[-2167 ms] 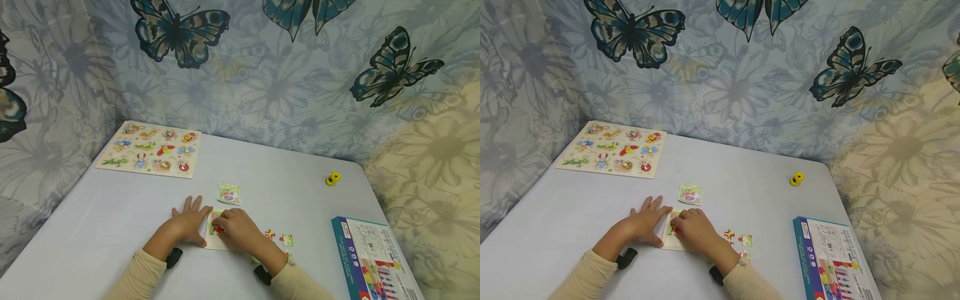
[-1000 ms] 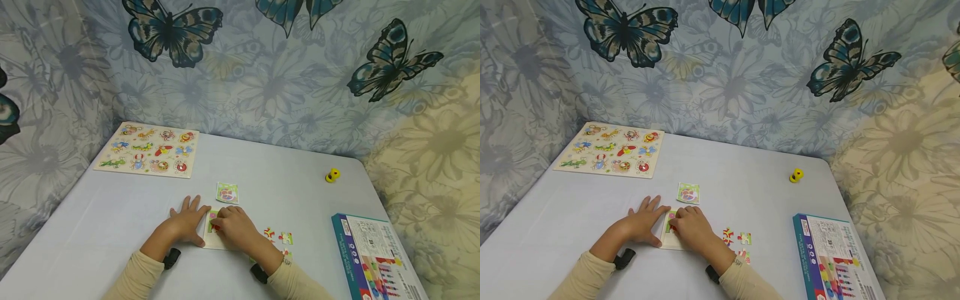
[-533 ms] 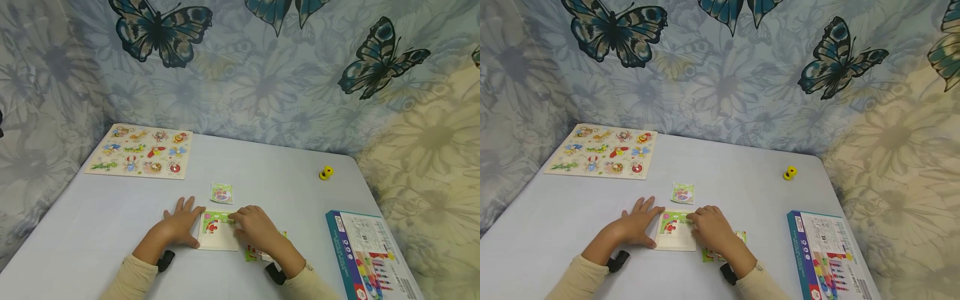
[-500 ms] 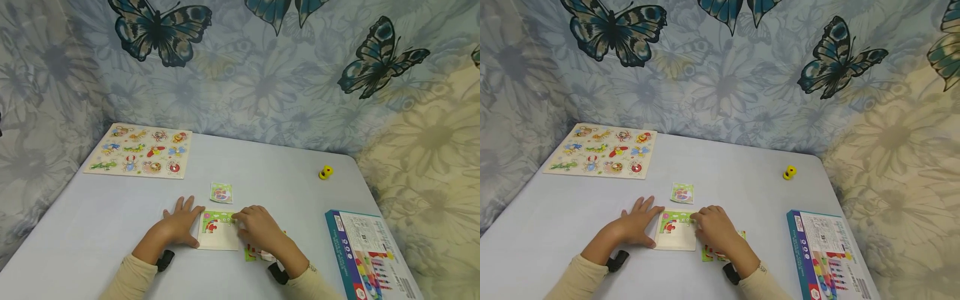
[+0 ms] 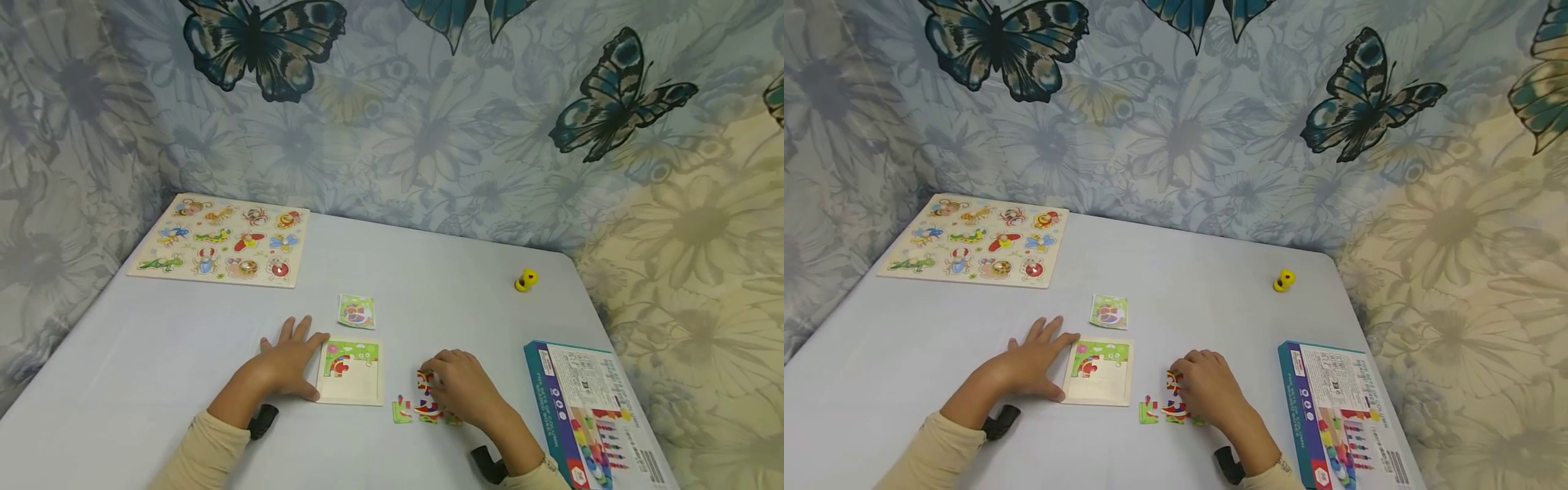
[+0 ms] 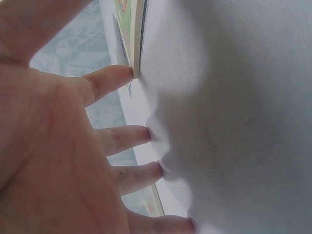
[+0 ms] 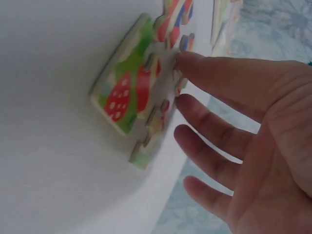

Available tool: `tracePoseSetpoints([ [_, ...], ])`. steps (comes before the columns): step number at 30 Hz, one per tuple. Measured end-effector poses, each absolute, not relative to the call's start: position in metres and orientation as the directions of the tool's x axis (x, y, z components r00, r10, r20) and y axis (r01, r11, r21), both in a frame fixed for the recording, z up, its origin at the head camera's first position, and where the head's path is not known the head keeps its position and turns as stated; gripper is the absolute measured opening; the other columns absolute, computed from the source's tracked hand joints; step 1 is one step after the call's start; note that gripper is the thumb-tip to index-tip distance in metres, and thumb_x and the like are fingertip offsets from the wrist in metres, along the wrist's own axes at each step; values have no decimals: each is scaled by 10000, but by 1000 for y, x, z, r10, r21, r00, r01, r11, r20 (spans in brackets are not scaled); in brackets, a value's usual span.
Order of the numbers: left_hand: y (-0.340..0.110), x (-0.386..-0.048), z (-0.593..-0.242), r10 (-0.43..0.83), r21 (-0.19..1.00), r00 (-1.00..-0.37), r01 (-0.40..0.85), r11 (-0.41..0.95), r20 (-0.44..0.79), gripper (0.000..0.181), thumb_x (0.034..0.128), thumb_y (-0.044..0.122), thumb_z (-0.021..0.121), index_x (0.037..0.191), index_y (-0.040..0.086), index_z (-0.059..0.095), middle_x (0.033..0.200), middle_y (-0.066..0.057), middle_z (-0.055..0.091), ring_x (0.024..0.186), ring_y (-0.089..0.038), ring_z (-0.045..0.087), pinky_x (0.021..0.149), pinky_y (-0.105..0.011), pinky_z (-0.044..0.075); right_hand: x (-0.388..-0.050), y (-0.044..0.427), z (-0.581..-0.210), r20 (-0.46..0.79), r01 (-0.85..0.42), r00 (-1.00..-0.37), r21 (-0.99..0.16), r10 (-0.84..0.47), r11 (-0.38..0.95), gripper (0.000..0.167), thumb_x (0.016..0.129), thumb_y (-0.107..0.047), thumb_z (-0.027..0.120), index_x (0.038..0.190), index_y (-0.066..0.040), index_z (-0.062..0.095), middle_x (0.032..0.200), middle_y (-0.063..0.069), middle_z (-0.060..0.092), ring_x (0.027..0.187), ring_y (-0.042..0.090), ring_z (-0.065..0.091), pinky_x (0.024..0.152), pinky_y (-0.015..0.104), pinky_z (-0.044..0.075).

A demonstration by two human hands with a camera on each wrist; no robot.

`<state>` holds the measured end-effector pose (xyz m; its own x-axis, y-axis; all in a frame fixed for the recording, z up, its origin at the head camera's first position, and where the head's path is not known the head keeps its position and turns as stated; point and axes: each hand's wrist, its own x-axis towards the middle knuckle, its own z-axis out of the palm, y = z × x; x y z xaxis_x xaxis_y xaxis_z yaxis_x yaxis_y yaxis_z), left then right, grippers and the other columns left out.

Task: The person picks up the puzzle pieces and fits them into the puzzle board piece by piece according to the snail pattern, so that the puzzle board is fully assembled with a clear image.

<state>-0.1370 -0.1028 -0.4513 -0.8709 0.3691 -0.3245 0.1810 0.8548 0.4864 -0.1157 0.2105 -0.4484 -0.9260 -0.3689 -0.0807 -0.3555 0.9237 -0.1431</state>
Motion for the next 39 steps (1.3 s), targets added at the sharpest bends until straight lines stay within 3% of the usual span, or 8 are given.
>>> tracePoseSetpoints([
  [13,-104,-138,-451,356,487,-878,169,857,-321,958,606,269,922,1424,104,453,1567,-287,165,1428,-539,60,925,-851,136,-119,213,-454,-23,-389,-918,-137,-396,911,282,744,-176,839,1006,-202,740,967,-73,682,985,157,616,973,471,466],
  [19,-104,-138,-450,362,490,-873,170,855,-328,955,616,278,918,1428,112,444,1569,-285,156,1429,-539,56,930,-848,136,-121,209,-449,10,-441,-896,-125,-444,889,278,730,-149,847,984,-193,744,963,-69,691,984,170,623,999,455,440],
  [30,-101,-138,-451,350,472,-874,164,866,-338,947,620,282,917,1427,126,449,1572,-271,164,1436,-523,61,947,-839,138,-133,151,-440,79,-664,-747,-125,-660,737,269,783,-222,810,1039,-180,737,996,-38,684,962,163,610,975,407,433],
  [39,-102,-138,-450,349,477,-875,162,864,-335,949,617,294,918,1425,125,451,1570,-276,169,1437,-528,52,948,-839,135,-137,123,-451,49,-692,-721,-84,-691,717,231,823,-261,779,1047,-208,759,996,-55,697,966,142,614,983,384,438],
])
